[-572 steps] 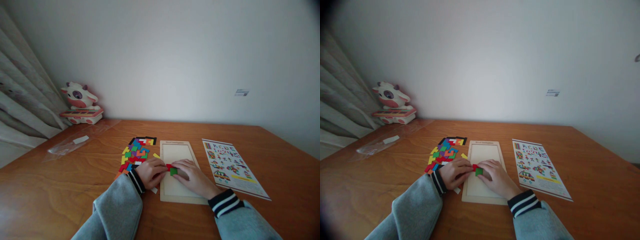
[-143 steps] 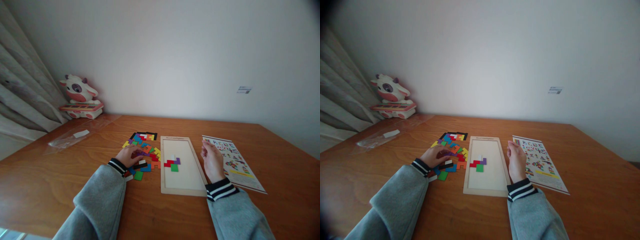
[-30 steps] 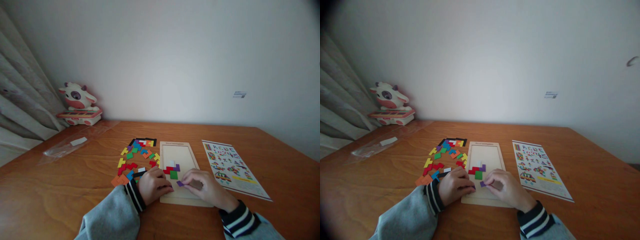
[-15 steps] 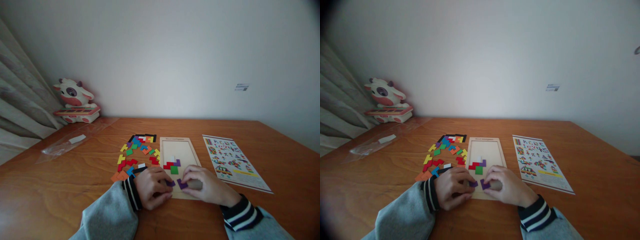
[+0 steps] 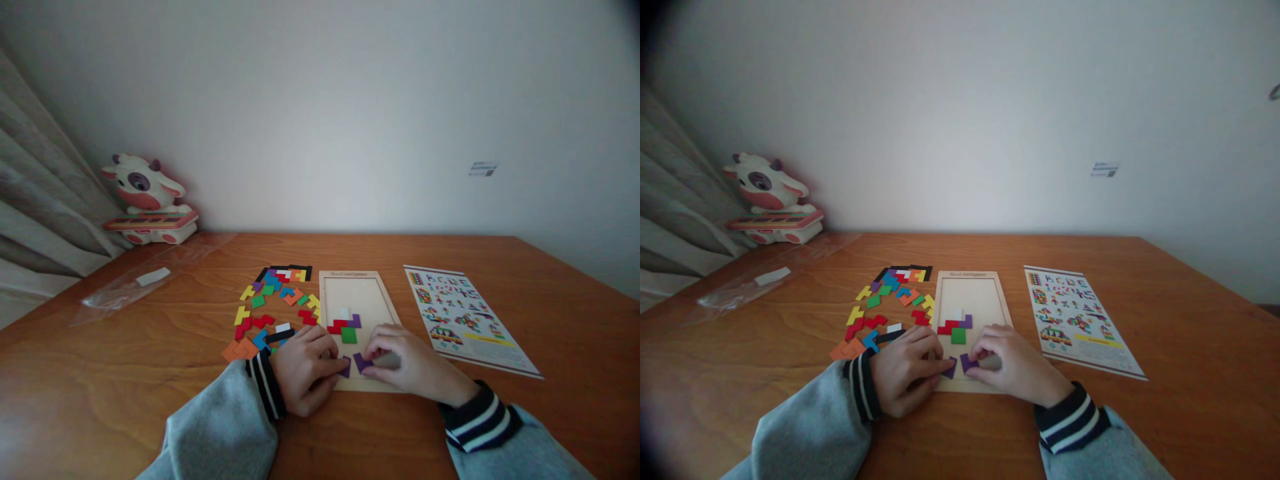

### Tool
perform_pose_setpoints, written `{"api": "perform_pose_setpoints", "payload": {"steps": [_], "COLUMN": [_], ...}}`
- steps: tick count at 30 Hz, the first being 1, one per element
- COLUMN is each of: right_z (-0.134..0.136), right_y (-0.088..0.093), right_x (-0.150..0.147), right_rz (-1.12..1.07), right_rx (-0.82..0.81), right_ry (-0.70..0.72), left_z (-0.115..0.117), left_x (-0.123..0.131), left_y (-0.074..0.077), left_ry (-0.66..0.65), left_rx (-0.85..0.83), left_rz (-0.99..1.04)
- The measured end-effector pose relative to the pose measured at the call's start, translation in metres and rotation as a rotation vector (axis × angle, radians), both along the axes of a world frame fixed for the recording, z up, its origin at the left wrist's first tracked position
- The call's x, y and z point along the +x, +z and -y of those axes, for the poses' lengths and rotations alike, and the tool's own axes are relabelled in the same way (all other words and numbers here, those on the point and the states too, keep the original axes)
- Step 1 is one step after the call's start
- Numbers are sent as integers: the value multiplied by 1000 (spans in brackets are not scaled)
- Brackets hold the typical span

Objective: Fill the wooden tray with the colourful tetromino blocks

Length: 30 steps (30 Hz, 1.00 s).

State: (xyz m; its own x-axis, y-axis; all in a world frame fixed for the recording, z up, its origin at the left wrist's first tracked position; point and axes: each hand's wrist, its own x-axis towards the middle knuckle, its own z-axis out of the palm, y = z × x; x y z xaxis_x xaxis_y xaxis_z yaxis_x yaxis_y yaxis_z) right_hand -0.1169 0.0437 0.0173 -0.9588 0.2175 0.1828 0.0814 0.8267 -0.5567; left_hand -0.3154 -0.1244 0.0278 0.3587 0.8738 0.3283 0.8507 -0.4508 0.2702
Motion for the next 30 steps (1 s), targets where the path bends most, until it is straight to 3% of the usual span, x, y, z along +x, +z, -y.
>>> {"api": "perform_pose_setpoints", "payload": {"steps": [13, 30], "right_z": [-2, 2], "right_y": [-1, -3], "right_x": [2, -1], "right_rz": [5, 8], "right_rx": [-27, -83], "right_ry": [34, -18], "left_z": [-2, -1], "left_x": [-7, -11], "left_y": [-3, -3], "left_ry": [-94, -76], "left_rx": [78, 85], "left_rz": [53, 105]}}
